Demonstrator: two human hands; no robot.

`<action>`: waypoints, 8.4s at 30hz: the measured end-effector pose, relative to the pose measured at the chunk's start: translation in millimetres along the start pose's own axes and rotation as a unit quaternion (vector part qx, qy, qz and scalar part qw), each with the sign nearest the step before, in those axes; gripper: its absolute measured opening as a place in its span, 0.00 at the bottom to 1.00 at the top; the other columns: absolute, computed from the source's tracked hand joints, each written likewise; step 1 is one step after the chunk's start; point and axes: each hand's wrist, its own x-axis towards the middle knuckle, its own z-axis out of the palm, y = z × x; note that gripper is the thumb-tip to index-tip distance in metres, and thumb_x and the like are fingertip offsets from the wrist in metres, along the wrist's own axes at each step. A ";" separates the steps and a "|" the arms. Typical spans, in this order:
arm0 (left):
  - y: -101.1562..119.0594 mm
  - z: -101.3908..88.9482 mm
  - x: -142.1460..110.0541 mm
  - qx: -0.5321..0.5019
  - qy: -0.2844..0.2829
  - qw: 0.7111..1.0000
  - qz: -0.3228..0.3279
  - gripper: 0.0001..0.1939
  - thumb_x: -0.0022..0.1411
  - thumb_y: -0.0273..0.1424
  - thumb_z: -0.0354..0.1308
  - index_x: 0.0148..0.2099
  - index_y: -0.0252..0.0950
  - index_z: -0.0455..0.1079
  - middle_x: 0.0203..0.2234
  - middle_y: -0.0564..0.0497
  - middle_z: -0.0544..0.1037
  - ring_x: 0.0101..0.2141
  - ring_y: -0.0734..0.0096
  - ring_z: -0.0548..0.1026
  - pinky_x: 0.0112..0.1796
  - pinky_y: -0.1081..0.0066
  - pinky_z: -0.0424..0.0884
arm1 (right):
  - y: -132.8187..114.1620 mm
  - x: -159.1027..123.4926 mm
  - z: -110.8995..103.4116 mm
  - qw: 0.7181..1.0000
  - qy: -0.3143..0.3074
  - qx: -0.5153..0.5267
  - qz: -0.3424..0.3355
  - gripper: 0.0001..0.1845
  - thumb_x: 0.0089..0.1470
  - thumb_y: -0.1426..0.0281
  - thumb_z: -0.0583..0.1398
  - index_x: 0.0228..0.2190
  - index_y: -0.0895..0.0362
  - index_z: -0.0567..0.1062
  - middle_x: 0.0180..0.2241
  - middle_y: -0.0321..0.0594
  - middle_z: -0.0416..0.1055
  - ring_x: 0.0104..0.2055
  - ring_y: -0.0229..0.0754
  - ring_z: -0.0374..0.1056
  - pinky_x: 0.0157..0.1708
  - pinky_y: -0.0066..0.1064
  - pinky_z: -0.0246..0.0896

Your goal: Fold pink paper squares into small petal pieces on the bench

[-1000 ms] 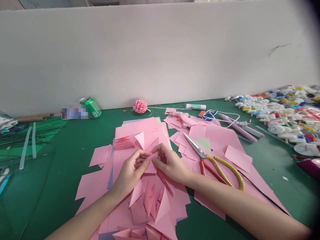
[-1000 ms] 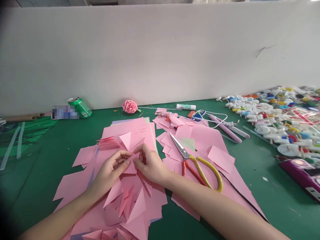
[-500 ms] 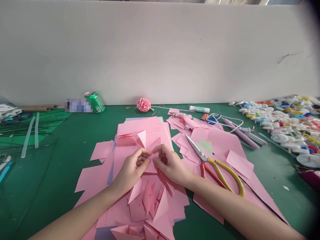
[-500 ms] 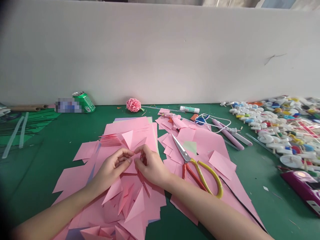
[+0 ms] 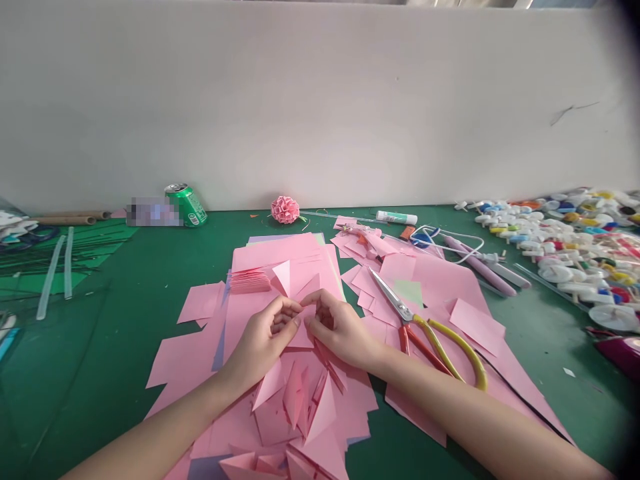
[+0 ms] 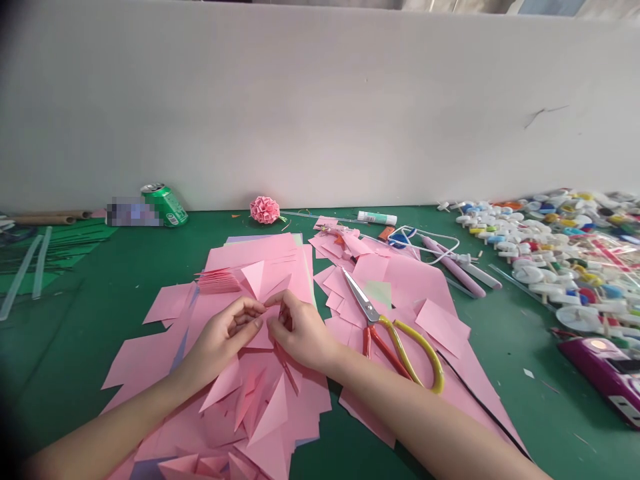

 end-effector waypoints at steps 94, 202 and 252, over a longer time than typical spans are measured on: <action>-4.7 0.3 0.4 0.002 -0.022 1.000 0.012 0.10 0.66 0.35 0.53 0.48 0.40 0.68 0.41 0.50 0.76 0.43 0.66 0.74 0.42 0.68 0.69 | -1.9 1.5 -1.3 0.989 0.008 0.139 0.049 0.10 0.62 0.62 0.52 0.40 0.55 0.66 0.21 0.27 0.57 0.21 0.32 0.53 0.22 0.25 0.46; -4.0 0.2 0.0 0.010 -0.028 1.000 0.005 0.12 0.67 0.37 0.52 0.49 0.41 0.69 0.36 0.52 0.75 0.37 0.69 0.73 0.38 0.70 0.68 | -0.8 2.4 -1.4 0.999 0.000 0.044 0.020 0.08 0.60 0.69 0.53 0.38 0.57 0.70 0.28 0.34 0.68 0.27 0.34 0.61 0.27 0.26 0.54; 8.1 -6.4 -0.8 -0.052 0.020 0.998 -0.013 0.17 0.64 0.47 0.54 0.41 0.39 0.69 0.29 0.52 0.75 0.30 0.67 0.73 0.31 0.73 0.67 | -9.9 1.0 -7.4 0.979 -0.038 0.194 0.054 0.23 0.51 0.53 0.63 0.41 0.57 0.71 0.34 0.39 0.73 0.28 0.35 0.68 0.29 0.28 0.63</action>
